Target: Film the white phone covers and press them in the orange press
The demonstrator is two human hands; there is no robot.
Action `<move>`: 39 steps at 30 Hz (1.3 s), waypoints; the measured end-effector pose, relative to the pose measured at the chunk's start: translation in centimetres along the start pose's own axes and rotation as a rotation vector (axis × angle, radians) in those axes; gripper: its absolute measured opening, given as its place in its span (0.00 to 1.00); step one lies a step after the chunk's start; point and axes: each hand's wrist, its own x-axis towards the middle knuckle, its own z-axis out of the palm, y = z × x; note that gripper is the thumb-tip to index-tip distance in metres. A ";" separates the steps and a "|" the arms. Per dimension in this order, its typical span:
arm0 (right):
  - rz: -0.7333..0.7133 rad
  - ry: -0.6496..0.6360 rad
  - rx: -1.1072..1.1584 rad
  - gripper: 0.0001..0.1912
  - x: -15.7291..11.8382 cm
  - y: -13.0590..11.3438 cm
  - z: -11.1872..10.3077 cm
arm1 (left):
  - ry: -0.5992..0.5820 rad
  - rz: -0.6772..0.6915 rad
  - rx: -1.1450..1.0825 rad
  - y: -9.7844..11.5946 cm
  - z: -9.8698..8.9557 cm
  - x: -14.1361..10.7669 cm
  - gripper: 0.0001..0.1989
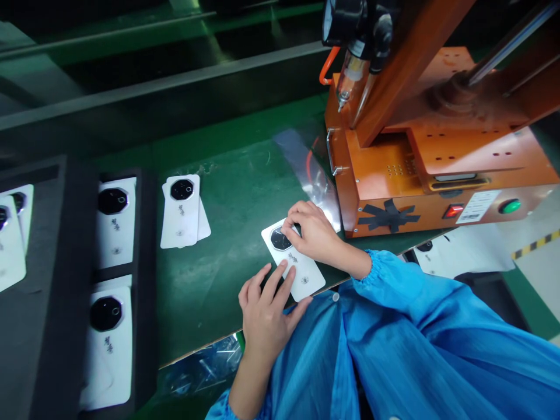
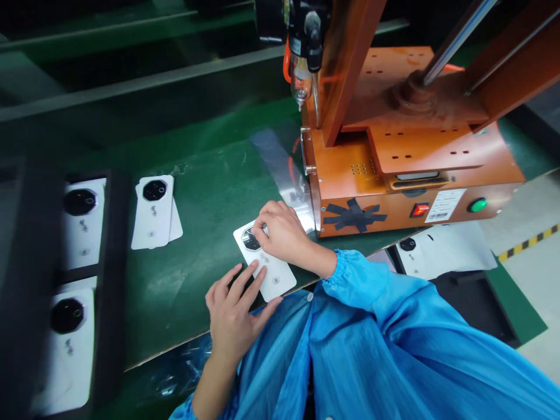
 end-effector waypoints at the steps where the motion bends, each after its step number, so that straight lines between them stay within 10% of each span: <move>1: -0.002 0.002 0.001 0.06 0.0 0.0 0.0 | -0.002 0.001 0.001 0.0 0.0 0.0 0.27; 31: -0.170 0.179 -0.297 0.11 -2.3 -0.4 -0.9 | -0.004 0.005 0.006 0.0 0.3 -0.1 0.28; 39: -0.490 -0.269 -0.238 0.27 -9.3 -2.5 -6.1 | 0.024 0.125 -0.120 -0.8 -1.0 -0.2 0.27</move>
